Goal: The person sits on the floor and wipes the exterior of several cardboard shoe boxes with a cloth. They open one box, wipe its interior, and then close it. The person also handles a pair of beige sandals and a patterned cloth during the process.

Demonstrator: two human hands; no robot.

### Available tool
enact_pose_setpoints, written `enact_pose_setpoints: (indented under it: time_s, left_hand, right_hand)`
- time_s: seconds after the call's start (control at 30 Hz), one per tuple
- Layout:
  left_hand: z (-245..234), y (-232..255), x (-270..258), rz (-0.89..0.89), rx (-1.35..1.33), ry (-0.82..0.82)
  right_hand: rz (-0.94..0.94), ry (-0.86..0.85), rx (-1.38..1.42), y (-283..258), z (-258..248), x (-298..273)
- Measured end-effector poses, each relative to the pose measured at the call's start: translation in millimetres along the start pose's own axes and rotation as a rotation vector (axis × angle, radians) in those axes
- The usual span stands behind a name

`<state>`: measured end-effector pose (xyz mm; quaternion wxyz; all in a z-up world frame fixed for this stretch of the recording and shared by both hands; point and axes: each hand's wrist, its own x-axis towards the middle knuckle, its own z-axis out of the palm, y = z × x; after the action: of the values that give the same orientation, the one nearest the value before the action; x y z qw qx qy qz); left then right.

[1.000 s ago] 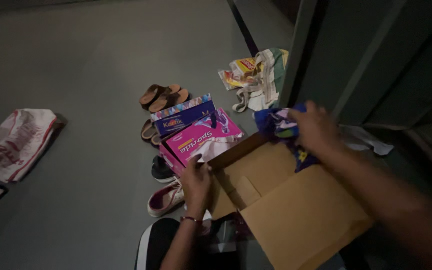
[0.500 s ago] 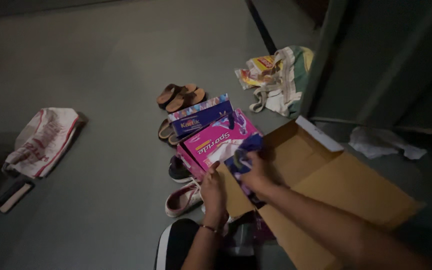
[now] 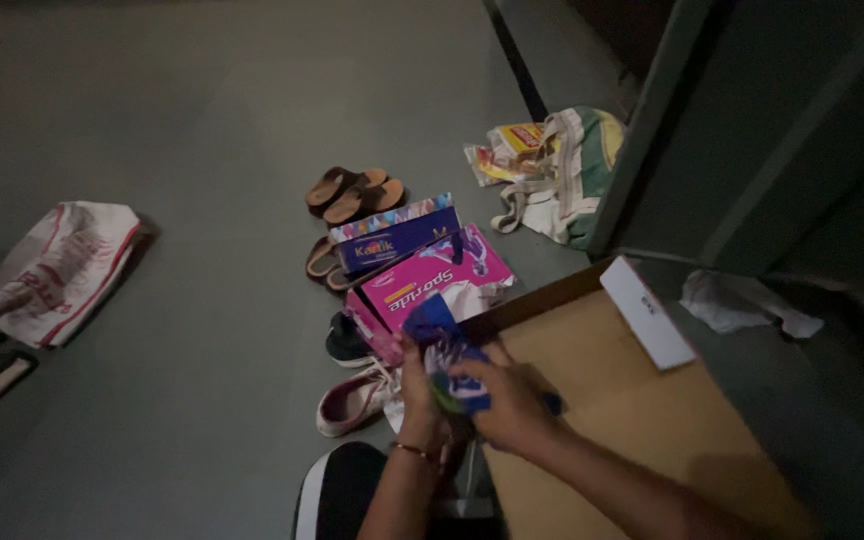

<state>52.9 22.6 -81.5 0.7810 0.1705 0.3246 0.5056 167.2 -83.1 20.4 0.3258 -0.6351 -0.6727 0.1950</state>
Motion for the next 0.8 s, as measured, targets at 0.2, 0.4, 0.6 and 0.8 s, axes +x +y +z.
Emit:
enact_pose_setpoints:
  time_s: [0.2,0.4,0.6,0.8]
  left_hand:
    - [8,1,-12,0.196,0.120,-0.257]
    - [26,-8,11,0.121,0.173,-0.155]
    - [7,4,8,0.194,0.392,-0.115]
    - [16,30,-20,0.148,0.941,0.204]
  right_hand:
    - [0.117,-0.206,-0.180,9,-36,0]
    - [0.357,0.240,-0.380,45,-63,11]
    - [0.675,0.566,-0.204,104,-66,15]
    - [0.743,0.508,-0.219,117,-59,28]
